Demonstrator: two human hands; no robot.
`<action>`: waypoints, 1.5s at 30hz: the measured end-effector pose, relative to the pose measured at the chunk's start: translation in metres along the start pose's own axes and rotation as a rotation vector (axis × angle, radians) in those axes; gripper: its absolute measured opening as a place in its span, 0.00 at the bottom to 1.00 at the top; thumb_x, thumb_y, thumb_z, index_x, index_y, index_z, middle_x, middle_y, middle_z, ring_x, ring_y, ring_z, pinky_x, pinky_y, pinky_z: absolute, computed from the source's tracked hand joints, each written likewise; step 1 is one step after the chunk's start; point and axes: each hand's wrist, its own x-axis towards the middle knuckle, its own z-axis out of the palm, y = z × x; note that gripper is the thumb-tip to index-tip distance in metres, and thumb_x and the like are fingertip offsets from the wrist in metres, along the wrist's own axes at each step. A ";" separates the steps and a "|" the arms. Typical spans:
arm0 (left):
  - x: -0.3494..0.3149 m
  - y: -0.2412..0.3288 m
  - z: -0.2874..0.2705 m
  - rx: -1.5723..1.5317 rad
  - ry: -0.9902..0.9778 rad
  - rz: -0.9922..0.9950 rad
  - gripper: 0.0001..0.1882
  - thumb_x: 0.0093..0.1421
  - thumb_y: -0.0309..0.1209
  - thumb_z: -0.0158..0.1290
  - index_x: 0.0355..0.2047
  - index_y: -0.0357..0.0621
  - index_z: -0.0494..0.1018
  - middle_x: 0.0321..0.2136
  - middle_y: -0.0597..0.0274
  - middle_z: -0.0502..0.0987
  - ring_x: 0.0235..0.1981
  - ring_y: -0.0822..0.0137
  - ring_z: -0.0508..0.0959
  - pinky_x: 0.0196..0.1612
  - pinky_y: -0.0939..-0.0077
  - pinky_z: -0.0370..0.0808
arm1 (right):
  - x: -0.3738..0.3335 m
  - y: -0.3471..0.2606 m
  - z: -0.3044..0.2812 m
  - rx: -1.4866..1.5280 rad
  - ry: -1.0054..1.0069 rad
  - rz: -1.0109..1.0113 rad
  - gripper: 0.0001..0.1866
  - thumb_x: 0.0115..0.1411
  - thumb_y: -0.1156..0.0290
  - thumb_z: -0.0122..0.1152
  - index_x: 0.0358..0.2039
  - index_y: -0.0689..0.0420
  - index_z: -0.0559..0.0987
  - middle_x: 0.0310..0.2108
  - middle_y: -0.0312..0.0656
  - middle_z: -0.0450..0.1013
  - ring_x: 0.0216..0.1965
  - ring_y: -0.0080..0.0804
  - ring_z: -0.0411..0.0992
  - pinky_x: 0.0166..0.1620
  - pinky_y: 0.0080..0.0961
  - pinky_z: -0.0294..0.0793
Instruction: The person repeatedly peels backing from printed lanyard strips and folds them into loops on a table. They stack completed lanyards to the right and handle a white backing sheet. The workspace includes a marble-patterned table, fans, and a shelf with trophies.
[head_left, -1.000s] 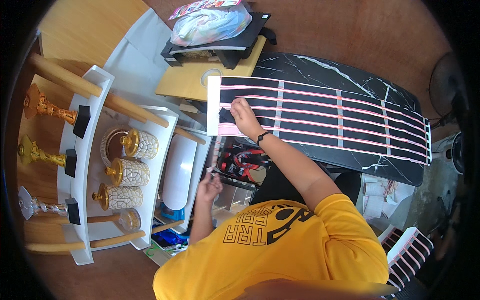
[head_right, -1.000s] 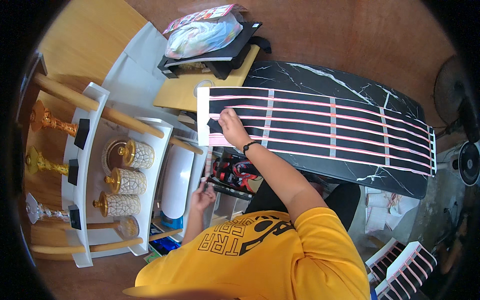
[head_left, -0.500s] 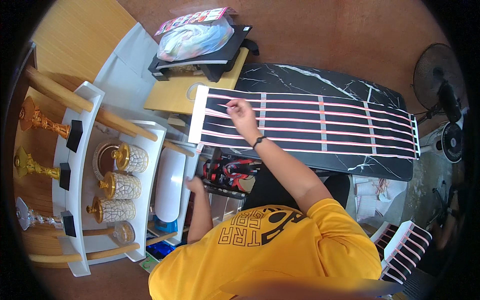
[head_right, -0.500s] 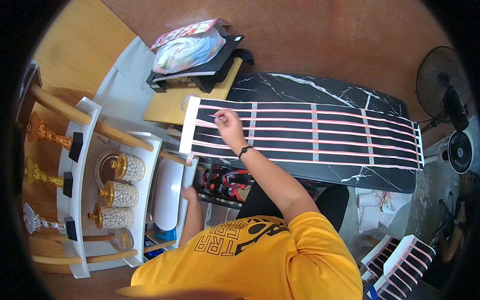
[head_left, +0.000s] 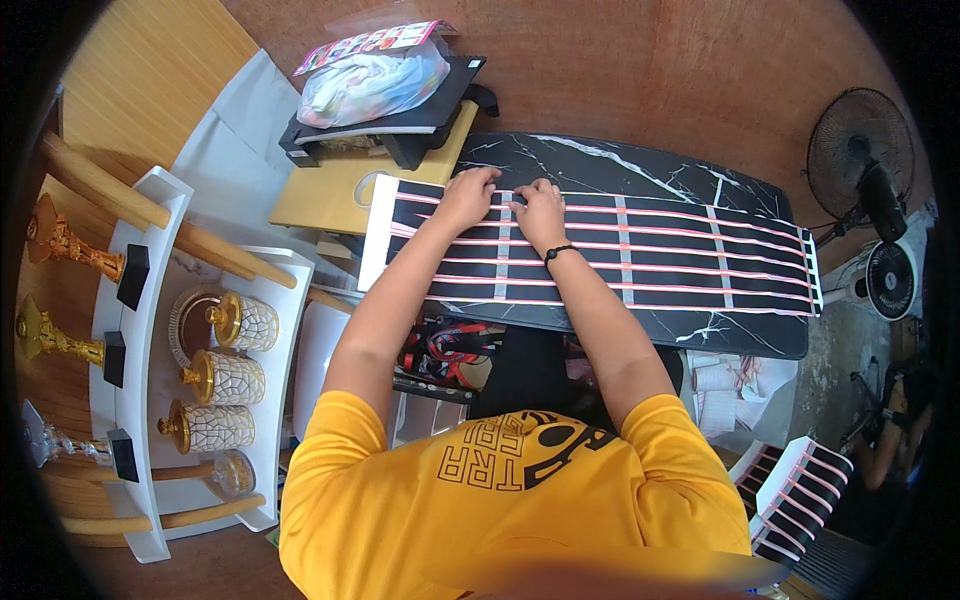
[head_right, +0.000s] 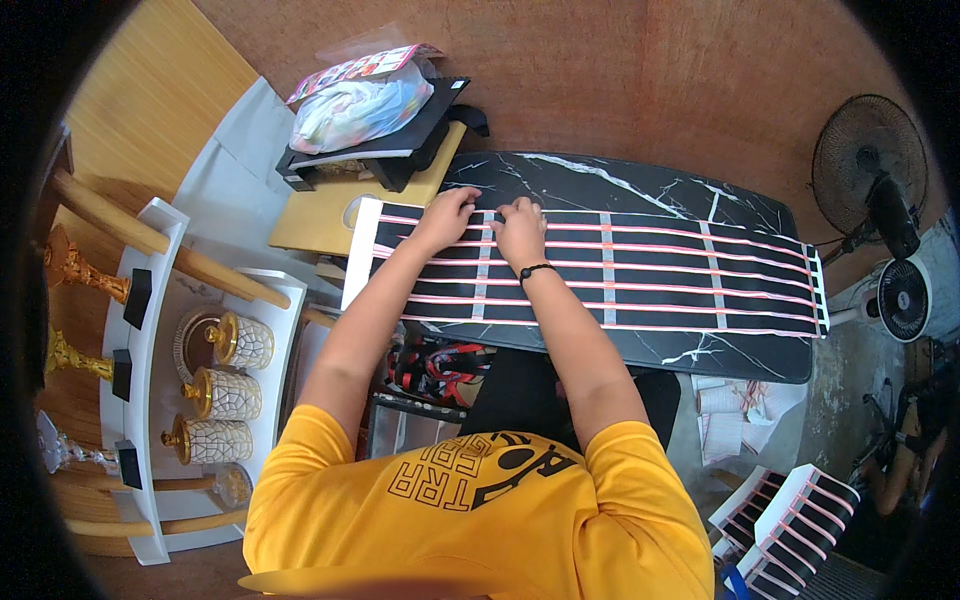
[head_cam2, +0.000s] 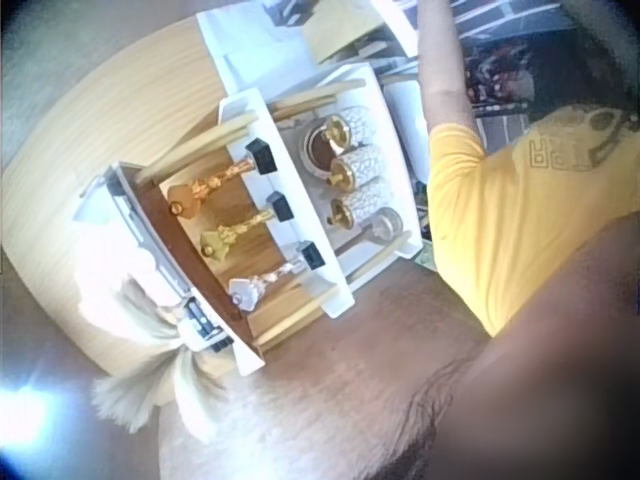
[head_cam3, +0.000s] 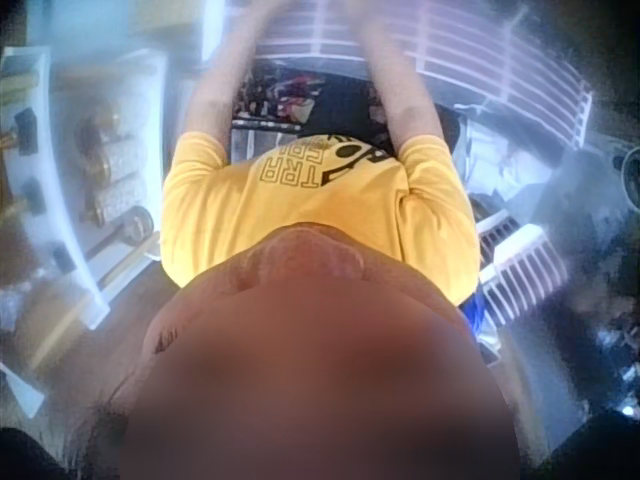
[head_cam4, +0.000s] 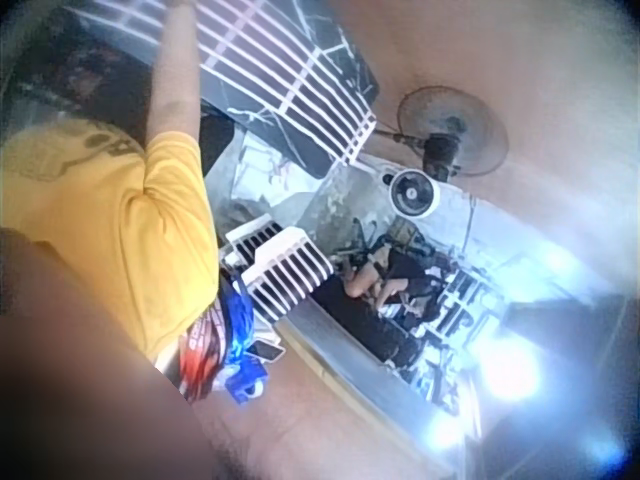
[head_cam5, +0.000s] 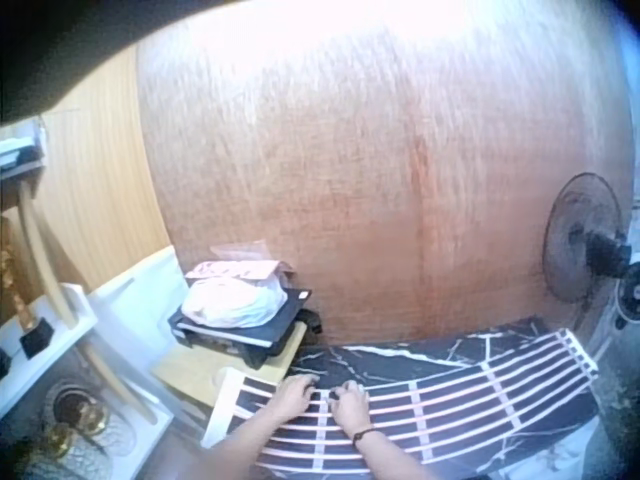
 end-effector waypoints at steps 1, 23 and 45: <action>0.012 -0.010 0.008 -0.022 -0.078 -0.084 0.15 0.61 0.28 0.53 0.48 0.40 0.75 0.41 0.48 0.79 0.44 0.49 0.78 0.49 0.61 0.73 | 0.000 0.000 -0.001 -0.003 -0.016 0.003 0.15 0.50 0.65 0.72 0.39 0.52 0.84 0.41 0.41 0.72 0.49 0.43 0.69 0.52 0.42 0.68; 0.076 -0.025 0.021 -0.244 -0.459 -0.139 0.29 0.45 0.20 0.62 0.50 0.34 0.69 0.25 0.59 0.81 0.28 0.72 0.79 0.36 0.77 0.75 | 0.011 -0.013 0.005 -0.035 -0.001 0.178 0.12 0.47 0.62 0.74 0.30 0.51 0.83 0.39 0.41 0.72 0.49 0.44 0.69 0.47 0.49 0.66; 0.031 0.000 -0.016 0.587 -0.227 0.439 0.10 0.43 0.37 0.67 0.27 0.51 0.82 0.31 0.62 0.79 0.42 0.59 0.78 0.47 0.58 0.63 | -0.006 -0.004 -0.010 0.152 -0.012 0.020 0.39 0.42 0.66 0.78 0.56 0.48 0.70 0.53 0.43 0.66 0.54 0.46 0.68 0.54 0.48 0.67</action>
